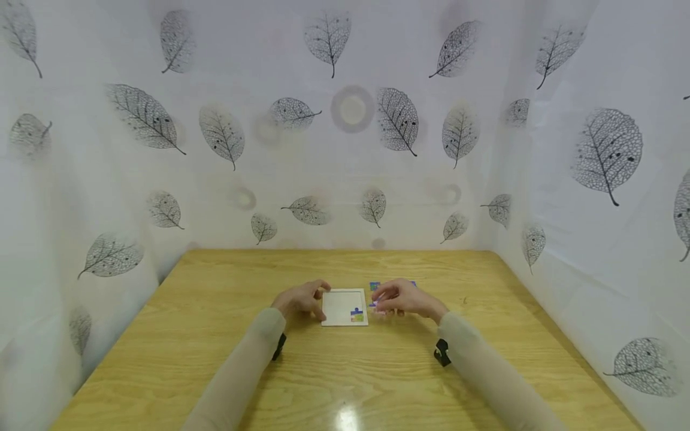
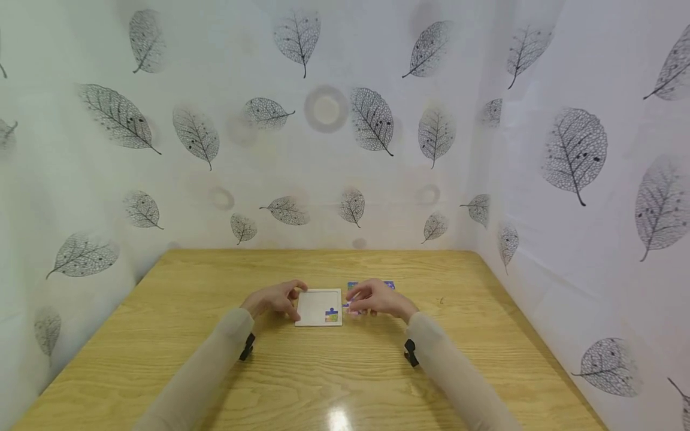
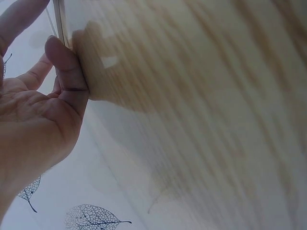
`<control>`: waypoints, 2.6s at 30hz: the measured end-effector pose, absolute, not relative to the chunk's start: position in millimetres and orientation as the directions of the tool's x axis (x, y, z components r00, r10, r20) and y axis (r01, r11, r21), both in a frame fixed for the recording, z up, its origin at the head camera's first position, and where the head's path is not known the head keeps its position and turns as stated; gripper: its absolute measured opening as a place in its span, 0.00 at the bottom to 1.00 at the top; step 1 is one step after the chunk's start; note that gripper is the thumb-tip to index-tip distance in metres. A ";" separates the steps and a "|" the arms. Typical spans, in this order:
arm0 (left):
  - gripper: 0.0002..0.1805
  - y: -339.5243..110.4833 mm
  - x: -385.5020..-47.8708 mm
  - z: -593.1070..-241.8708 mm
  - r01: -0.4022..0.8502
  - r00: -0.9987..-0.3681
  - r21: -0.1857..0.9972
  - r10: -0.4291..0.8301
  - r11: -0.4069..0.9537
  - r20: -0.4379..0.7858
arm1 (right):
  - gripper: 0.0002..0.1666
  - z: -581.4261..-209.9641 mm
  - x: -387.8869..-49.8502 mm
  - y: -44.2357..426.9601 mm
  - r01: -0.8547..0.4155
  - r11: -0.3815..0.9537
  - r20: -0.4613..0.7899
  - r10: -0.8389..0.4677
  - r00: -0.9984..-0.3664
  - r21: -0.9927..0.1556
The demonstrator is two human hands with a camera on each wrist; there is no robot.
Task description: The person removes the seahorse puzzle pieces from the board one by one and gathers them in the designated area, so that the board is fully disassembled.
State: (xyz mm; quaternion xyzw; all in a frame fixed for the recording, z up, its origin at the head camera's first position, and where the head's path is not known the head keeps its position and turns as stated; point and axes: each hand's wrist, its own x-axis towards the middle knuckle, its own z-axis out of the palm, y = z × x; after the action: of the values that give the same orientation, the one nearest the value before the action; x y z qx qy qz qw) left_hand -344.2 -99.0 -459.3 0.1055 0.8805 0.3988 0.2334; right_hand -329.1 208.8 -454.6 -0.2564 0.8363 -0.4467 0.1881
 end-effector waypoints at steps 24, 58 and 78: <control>0.44 -100.1 -343.5 -459.7 -0.003 -0.864 0.766 0.384 0.643 -0.326 | 0.21 -457.4 -322.6 242.4 -0.142 0.476 -0.162 -0.541 -0.826 -0.868; 0.43 -100.3 -343.7 -460.1 0.040 -0.866 0.747 0.397 0.663 -0.305 | 0.11 -470.0 -315.7 248.1 -0.176 0.609 -0.175 -0.473 -0.864 -0.773; 0.44 -100.5 -344.1 -459.1 0.058 -0.860 0.762 0.420 0.645 -0.290 | 0.11 -468.5 -318.3 251.3 -0.144 0.591 -0.212 -0.490 -0.846 -0.794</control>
State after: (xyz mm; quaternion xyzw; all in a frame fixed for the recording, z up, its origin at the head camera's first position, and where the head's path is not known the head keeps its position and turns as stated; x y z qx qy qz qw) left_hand -344.1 -100.5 -459.1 0.1362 0.8780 0.3987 0.2271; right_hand -318.3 251.3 -468.5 -0.1827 0.8670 -0.4137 0.2092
